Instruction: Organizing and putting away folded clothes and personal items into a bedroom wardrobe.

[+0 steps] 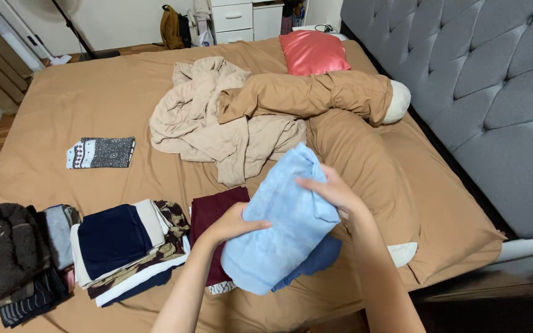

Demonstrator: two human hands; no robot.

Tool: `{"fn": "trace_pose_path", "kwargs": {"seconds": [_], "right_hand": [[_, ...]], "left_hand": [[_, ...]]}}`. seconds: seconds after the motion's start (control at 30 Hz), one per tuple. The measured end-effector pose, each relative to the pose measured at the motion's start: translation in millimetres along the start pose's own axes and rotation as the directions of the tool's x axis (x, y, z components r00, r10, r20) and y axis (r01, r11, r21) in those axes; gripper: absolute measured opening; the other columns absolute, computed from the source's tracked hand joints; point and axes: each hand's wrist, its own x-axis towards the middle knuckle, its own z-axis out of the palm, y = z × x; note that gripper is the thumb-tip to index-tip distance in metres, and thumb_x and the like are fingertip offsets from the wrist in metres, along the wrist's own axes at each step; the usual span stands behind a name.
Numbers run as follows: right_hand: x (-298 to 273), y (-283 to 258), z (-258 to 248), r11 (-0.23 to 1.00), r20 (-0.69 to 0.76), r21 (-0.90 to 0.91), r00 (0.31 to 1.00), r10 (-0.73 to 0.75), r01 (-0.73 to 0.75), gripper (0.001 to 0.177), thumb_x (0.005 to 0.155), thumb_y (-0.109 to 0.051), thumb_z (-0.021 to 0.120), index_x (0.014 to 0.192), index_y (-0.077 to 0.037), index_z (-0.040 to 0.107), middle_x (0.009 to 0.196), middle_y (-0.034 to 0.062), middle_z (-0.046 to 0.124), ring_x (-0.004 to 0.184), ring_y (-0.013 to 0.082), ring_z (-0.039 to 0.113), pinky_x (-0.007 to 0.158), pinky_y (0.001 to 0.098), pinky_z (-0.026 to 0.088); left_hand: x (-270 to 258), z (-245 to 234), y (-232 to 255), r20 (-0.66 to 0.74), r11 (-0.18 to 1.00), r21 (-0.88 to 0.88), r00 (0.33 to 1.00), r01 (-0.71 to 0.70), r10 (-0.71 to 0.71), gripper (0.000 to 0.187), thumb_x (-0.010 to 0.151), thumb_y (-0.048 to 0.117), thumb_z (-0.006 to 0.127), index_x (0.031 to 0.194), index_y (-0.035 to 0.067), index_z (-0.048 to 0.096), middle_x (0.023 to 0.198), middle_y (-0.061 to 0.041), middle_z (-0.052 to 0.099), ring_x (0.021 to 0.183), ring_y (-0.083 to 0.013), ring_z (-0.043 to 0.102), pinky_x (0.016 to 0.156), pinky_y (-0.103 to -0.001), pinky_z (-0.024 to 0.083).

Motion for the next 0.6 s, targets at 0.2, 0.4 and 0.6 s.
{"fn": "trace_pose_path", "kwargs": {"seconds": [0.2,0.4,0.6], "right_hand": [[6.6,34.1,-21.1,0.806,0.247,-0.558,0.967,-0.067,0.199,0.042,0.086,-0.016,0.080,0.123,-0.001,0.067,0.111,0.0025,0.076,0.099,0.0127,0.068,0.089,0.0326,0.056],[-12.7,52.3,31.0,0.635,-0.012,-0.734,0.931,-0.365,0.240,0.031,0.087,-0.014,0.075,0.116,-0.006,0.072,0.098,0.0101,0.078,0.089,0.0125,0.074,0.081,0.0314,0.056],[-39.9,95.9,41.2,0.504,0.423,-0.764,0.902,-0.079,0.403,0.040,0.083,-0.006,0.071,0.122,-0.008,0.074,0.120,0.0144,0.076,0.110,0.0279,0.073,0.096,0.0360,0.056]], "left_hand": [[4.2,-10.6,-48.1,-0.021,0.994,0.106,1.000,0.009,-0.006,0.047,0.079,0.035,0.085,0.112,0.003,0.076,0.103,-0.005,0.079,0.094,-0.0110,0.072,0.085,-0.030,0.059],[24.9,1.9,-97.9,-0.561,0.830,0.522,0.812,0.198,0.160,0.065,0.089,0.055,0.076,0.127,0.003,0.069,0.124,-0.020,0.070,0.115,-0.0316,0.066,0.097,-0.041,0.053],[15.5,39.6,-32.5,0.170,0.355,-0.894,0.938,0.276,-0.301,0.100,0.067,0.084,0.042,0.127,0.008,0.061,0.123,-0.021,0.072,0.110,-0.0369,0.072,0.093,-0.054,0.056]]}}
